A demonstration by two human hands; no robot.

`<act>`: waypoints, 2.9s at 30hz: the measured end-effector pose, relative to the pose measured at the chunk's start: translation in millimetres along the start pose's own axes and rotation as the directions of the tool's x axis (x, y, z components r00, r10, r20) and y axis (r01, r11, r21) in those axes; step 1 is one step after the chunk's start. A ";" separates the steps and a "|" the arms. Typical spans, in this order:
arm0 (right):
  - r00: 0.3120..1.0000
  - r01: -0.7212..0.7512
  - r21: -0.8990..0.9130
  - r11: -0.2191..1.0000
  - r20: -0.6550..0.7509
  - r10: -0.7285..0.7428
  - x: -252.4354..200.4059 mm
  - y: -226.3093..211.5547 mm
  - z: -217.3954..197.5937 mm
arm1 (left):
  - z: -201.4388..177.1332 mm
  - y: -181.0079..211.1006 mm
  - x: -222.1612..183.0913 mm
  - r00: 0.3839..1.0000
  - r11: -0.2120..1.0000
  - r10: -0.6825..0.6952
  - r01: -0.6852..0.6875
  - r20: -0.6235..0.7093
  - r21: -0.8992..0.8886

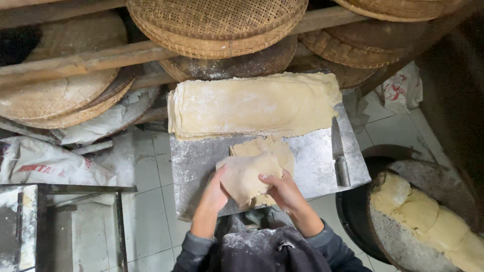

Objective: The person cuts thin sheets of dough into rectangular sections using a knife and stacks them into a pile on a metal workbench.

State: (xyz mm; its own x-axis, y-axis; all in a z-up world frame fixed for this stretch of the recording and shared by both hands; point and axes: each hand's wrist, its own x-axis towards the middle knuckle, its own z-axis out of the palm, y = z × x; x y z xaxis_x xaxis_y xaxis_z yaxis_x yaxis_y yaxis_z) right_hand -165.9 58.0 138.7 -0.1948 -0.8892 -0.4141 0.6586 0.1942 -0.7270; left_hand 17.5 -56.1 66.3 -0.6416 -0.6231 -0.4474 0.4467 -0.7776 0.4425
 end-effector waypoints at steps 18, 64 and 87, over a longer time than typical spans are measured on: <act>0.986 -0.053 -0.464 0.884 -0.163 -0.026 19.7 94.5 -130.3 | -45.7 -60.1 57.5 0.904 -0.120 0.414 0.171 -0.107 0.978; 0.850 0.402 -0.874 0.273 0.246 -0.466 -1.4 87.0 4.6 | -111.6 -63.3 13.4 0.741 0.229 0.668 -0.290 0.067 0.929; 0.763 -0.199 -0.973 0.119 -0.230 -0.604 56.1 54.0 -72.0 | -2.5 -57.0 -2.5 0.808 -0.165 0.575 -0.039 0.128 0.986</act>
